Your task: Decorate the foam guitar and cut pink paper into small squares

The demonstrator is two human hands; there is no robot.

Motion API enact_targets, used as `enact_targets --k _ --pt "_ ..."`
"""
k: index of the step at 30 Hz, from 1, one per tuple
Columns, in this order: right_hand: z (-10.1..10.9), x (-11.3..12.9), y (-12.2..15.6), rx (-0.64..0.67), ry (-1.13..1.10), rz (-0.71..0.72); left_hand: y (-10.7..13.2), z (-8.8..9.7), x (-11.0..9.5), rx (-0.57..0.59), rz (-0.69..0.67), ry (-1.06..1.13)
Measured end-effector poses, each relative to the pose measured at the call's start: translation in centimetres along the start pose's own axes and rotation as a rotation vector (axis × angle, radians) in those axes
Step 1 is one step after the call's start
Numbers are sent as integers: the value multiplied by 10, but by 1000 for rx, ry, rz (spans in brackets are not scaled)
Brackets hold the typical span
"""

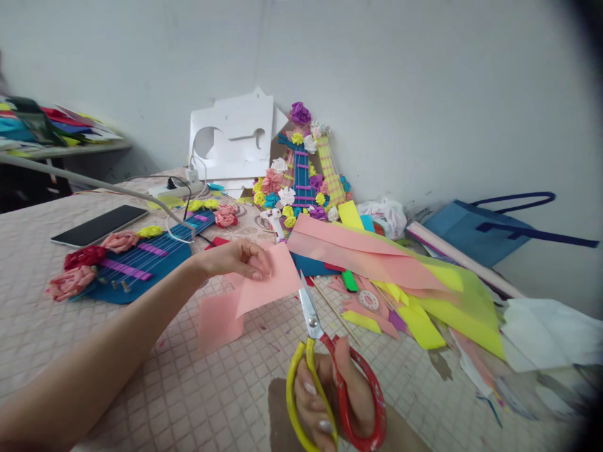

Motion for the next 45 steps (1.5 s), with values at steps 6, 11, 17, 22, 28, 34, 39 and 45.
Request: enact_targets --k 6,11,17,22,28,34,39,45 --pt "-7 2 0 -6 2 -4 -1 -9 -3 57 -8 -7" --pt "-7 3 -1 -4 -14 0 -2 -17 -9 92 -43 -26" --pt "-10 4 -4 36 -70 -8 -2 -14 -7 78 -43 -14" --pt "-15 6 -7 111 -161 48 -2 -14 -9 80 -58 -39" --pt "-10 0 -6 97 -162 6 -2 -12 -9 55 -44 -57" --pt "-10 2 -5 40 -113 10 -2 -11 -4 71 -29 -75" --pt "-15 6 -4 23 -95 -10 -2 -20 -8 100 -46 -87" --pt "-17 7 -5 56 -125 9 -2 -25 -10 90 -42 -100"
Point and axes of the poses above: each hand's wrist, its own y-axis away from the middle knuckle, its own z-axis out of the back of the hand, x = y × z, the point moved 7 cm from there along -y, towards the middle knuckle, and after that the axes turned 2 degrees about y, right-handed, at the moved point
